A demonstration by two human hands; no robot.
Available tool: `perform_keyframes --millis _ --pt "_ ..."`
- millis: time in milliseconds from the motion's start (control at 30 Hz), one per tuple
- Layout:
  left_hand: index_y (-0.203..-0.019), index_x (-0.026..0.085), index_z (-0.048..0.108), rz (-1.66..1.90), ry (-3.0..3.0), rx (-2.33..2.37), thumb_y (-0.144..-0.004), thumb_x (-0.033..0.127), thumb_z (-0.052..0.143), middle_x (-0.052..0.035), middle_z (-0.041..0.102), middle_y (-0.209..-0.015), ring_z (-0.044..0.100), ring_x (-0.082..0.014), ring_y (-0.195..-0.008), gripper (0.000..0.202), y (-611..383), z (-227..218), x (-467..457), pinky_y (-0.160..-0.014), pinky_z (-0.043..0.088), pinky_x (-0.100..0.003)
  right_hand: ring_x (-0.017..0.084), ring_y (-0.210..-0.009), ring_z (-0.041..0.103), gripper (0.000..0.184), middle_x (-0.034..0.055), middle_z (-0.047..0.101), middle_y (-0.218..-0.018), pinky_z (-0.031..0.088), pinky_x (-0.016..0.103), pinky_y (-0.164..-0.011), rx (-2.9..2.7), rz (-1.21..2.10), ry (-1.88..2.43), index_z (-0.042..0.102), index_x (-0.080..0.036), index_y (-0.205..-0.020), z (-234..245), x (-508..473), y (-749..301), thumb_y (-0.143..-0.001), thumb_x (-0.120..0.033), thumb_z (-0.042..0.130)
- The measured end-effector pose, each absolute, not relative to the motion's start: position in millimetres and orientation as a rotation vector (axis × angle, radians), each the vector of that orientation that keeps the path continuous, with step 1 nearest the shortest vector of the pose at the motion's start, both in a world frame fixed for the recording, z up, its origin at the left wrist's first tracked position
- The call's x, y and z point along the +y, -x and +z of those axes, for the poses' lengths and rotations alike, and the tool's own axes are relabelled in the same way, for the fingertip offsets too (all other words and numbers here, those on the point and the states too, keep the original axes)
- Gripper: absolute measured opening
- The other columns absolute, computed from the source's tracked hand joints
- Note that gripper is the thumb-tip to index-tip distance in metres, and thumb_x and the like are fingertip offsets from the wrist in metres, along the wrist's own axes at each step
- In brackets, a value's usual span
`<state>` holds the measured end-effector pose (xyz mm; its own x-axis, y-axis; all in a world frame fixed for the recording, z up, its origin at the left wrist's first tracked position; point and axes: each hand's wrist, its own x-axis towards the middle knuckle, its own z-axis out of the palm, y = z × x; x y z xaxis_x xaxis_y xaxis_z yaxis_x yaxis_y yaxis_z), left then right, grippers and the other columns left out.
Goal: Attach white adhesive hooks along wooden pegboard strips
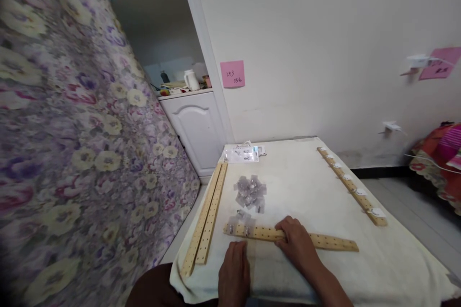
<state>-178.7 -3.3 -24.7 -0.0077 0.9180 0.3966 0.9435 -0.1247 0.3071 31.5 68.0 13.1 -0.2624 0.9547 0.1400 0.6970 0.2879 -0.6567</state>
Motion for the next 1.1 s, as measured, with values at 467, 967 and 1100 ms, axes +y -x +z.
perform_keyframes --millis 467,967,1100 --pt "-0.1 0.02 0.055 -0.775 2.232 -2.243 -0.077 0.003 0.038 -0.0059 0.057 -0.101 0.053 -0.0184 -0.097 0.033 178.2 -38.5 0.0 -0.086 0.044 -0.029 0.019 -0.082 0.058 0.02 0.0026 0.063 -0.089 0.043 0.027 -0.072 -1.955 0.749 1.523 0.06 -0.023 -0.088 8.5 54.0 -0.9 -0.068 -0.027 0.06" --pt "-0.095 0.02 0.06 -0.685 2.178 -2.247 -0.077 -0.001 0.038 -0.0063 0.062 -0.098 0.056 -0.0198 -0.094 0.035 176.1 -50.7 2.3 -0.082 0.043 -0.028 0.022 -0.082 0.066 0.028 0.0052 0.072 -0.087 0.038 0.028 -0.067 -2.131 0.583 1.718 0.062 -0.026 -0.108 11.5 118.1 72.4 -0.083 -0.029 0.049" --pt "-0.099 0.021 0.06 -0.747 2.186 -2.194 -0.076 0.0 0.04 -0.0067 0.061 -0.1 0.056 -0.0198 -0.095 0.037 177.6 -53.6 1.5 -0.083 0.044 -0.028 0.019 -0.078 0.064 0.021 0.0024 0.071 -0.083 0.035 0.026 -0.064 -2.077 0.627 1.752 0.063 -0.026 -0.097 10.8 121.4 70.4 -0.079 -0.028 0.053"
